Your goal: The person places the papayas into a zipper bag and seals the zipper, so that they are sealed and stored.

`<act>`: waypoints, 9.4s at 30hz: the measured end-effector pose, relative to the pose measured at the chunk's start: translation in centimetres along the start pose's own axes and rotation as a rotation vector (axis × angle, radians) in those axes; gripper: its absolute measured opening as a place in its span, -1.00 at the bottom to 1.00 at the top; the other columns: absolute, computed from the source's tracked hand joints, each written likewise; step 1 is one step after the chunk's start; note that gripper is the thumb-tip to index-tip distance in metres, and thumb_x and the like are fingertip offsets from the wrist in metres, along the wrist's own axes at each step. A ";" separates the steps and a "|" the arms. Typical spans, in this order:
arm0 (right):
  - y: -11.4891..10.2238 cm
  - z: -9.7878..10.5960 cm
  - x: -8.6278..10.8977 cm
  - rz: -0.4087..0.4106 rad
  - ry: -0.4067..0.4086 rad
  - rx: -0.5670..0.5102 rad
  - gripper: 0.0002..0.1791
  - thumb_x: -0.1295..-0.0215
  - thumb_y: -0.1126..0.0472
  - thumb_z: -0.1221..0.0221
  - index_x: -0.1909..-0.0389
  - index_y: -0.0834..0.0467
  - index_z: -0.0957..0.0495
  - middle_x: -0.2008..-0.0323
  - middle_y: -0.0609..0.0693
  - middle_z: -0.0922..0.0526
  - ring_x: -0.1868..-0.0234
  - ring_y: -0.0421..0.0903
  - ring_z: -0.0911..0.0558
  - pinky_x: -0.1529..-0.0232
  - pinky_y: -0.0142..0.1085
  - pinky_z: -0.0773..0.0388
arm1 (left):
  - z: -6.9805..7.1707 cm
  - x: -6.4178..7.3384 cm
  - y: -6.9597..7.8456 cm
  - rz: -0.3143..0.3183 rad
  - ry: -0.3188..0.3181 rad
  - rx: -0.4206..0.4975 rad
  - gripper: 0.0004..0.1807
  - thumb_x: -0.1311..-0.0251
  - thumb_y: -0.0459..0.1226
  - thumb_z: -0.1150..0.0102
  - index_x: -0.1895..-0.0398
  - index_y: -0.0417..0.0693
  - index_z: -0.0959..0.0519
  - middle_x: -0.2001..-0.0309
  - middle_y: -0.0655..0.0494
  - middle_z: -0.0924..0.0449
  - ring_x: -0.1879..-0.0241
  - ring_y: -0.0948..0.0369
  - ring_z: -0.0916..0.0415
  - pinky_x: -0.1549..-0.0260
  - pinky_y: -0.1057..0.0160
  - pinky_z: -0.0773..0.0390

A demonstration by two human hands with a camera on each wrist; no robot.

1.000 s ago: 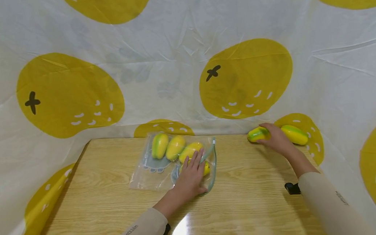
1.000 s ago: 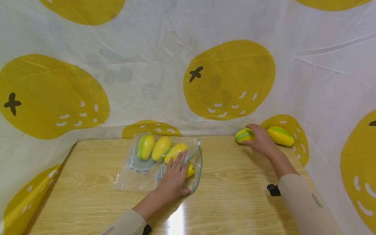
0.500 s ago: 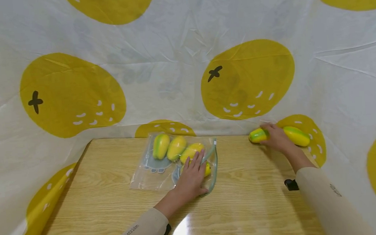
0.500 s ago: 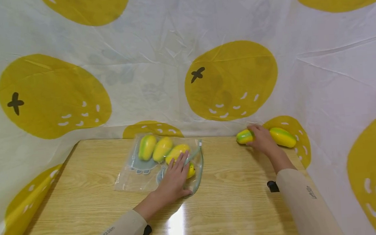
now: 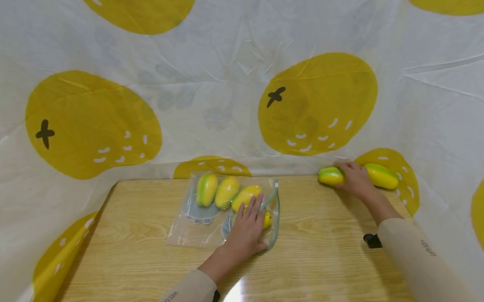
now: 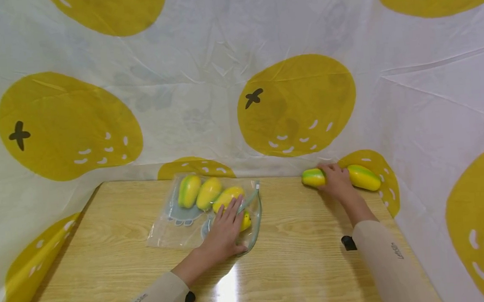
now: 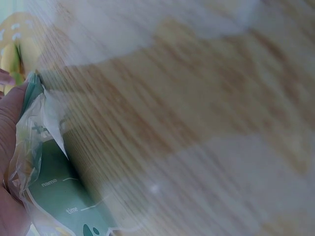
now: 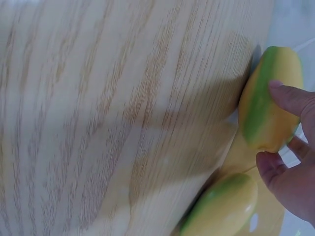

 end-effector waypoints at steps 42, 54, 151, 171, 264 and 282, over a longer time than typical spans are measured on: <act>-4.6 -0.4 4.6 0.082 0.051 -0.254 -0.21 -0.29 0.17 -0.42 -0.45 0.31 -0.30 -0.31 0.56 -0.20 -0.30 0.50 -0.27 -0.23 0.42 -0.28 | 0.1 0.0 -0.3 0.007 -0.001 -0.004 0.23 0.14 0.31 -0.55 -0.50 -0.20 -0.28 -0.69 -0.20 0.27 -0.66 -0.12 0.13 -0.52 -0.22 -0.15; -7.8 -1.0 6.7 0.161 0.004 -0.311 -0.20 -0.34 0.18 -0.38 -0.48 0.34 -0.23 -0.36 0.43 -0.34 -0.32 0.37 -0.37 -0.26 0.31 -0.33 | -0.2 -0.1 -0.3 0.007 0.006 0.003 0.19 0.13 0.30 -0.55 -0.46 -0.20 -0.31 -0.69 -0.18 0.32 -0.66 -0.11 0.16 -0.52 -0.23 -0.13; -19.1 -8.6 6.4 0.390 -0.227 -0.551 -0.44 -0.35 0.37 -0.31 -0.33 0.30 -0.41 -0.24 0.27 -0.59 0.00 0.05 -0.72 0.00 -0.32 -0.69 | 0.3 -0.4 0.9 -0.017 -0.024 -0.127 0.23 0.08 0.36 -0.47 -0.55 -0.15 -0.25 -0.69 -0.18 0.38 -0.66 -0.10 0.16 -0.56 -0.15 -0.09; -18.9 -8.0 4.2 0.175 0.067 -0.289 -0.19 -0.11 0.05 -0.54 -0.20 0.42 -0.37 -0.11 0.34 -0.44 -0.10 0.19 -0.47 -0.14 0.06 -0.55 | 0.0 -0.5 0.9 -0.021 -0.038 -0.130 0.23 0.07 0.38 -0.44 -0.54 -0.15 -0.24 -0.68 -0.20 0.42 -0.66 -0.10 0.20 -0.57 -0.13 -0.06; 9.7 3.0 5.1 -0.192 0.092 -0.025 -0.10 -0.24 0.26 -0.31 -0.44 0.56 -0.06 -0.29 0.72 -0.10 -0.29 0.70 -0.06 -0.29 0.46 0.00 | -0.9 0.0 0.3 -0.031 0.023 -0.054 0.26 0.13 0.37 -0.49 -0.51 -0.21 -0.26 -0.68 -0.25 0.23 -0.65 -0.16 0.13 -0.52 -0.18 -0.15; 9.7 0.3 6.1 -0.117 0.148 -0.190 -0.05 -0.29 0.38 -0.29 -0.52 0.51 0.08 -0.31 0.69 -0.17 -0.24 0.66 -0.25 -0.19 0.49 -0.20 | -1.2 -0.1 0.0 -0.030 0.025 -0.045 0.26 0.12 0.35 -0.50 -0.51 -0.20 -0.24 -0.68 -0.23 0.29 -0.65 -0.15 0.14 -0.53 -0.19 -0.13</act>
Point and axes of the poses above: each hand's wrist, its own x-axis away from the middle knuckle, its own z-axis out of the back of the hand, y = z × x, the point moved 9 cm from there along -x, towards the middle knuckle
